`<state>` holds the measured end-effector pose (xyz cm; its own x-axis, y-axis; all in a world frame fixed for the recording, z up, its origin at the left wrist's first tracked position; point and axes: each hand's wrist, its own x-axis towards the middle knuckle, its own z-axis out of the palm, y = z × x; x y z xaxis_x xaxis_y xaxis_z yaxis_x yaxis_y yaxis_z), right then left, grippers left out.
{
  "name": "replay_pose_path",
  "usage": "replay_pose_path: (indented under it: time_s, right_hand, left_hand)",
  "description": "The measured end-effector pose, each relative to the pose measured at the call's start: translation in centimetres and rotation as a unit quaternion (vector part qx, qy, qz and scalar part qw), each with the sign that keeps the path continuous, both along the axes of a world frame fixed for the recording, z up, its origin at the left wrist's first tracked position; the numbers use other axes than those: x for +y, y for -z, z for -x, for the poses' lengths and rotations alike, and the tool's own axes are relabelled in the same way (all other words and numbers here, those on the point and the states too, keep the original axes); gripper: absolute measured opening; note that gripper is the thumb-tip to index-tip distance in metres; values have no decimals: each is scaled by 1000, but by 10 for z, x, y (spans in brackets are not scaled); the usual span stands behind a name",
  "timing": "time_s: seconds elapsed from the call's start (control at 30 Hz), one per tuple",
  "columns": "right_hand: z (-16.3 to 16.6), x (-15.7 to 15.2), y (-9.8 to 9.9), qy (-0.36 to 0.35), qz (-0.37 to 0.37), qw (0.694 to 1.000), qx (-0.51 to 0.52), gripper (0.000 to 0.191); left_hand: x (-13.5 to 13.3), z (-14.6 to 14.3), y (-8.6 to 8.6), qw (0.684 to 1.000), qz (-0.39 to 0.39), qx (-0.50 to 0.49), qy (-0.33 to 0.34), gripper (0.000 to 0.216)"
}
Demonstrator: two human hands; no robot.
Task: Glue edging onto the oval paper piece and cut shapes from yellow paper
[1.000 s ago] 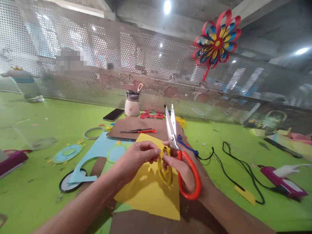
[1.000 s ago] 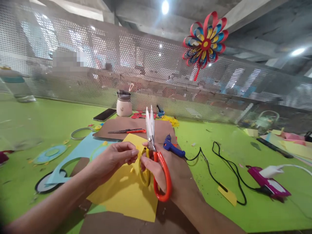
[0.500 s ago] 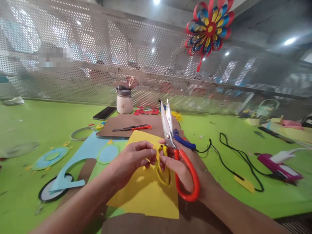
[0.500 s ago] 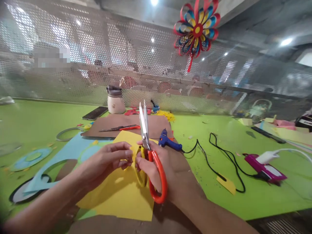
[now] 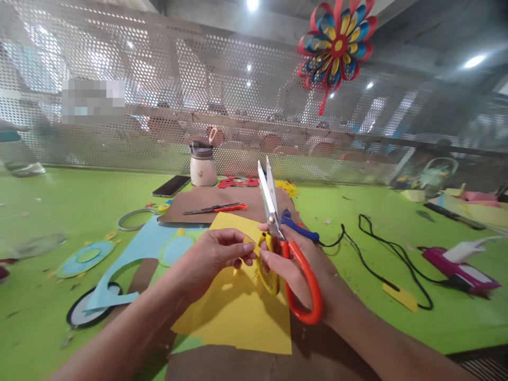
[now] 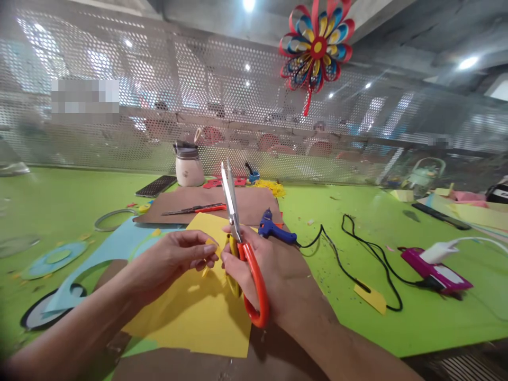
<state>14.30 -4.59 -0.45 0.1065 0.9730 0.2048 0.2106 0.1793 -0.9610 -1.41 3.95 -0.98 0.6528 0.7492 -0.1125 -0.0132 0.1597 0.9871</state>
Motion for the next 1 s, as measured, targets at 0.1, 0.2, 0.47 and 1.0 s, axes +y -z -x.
replay_pose_path:
  time_s: [0.1,0.2,0.47,1.0]
  right_hand:
    - [4,0,-5,24,11,1000,15,34]
    - [4,1,-4,26,1,999,24,34]
    - [4,-4,1,16,-19,999,36,34]
    - [15,-7,-4,56,-21,998,-1,30]
  left_hand:
    - [0,0,0,1000,4,-6,-14,14]
    - [-1,0,-1,1000,16,1,-4,14]
    - [-6,-2,-3,999,11,-31,9,13]
    - [-9,-4,0,998,45,-36,-25,16]
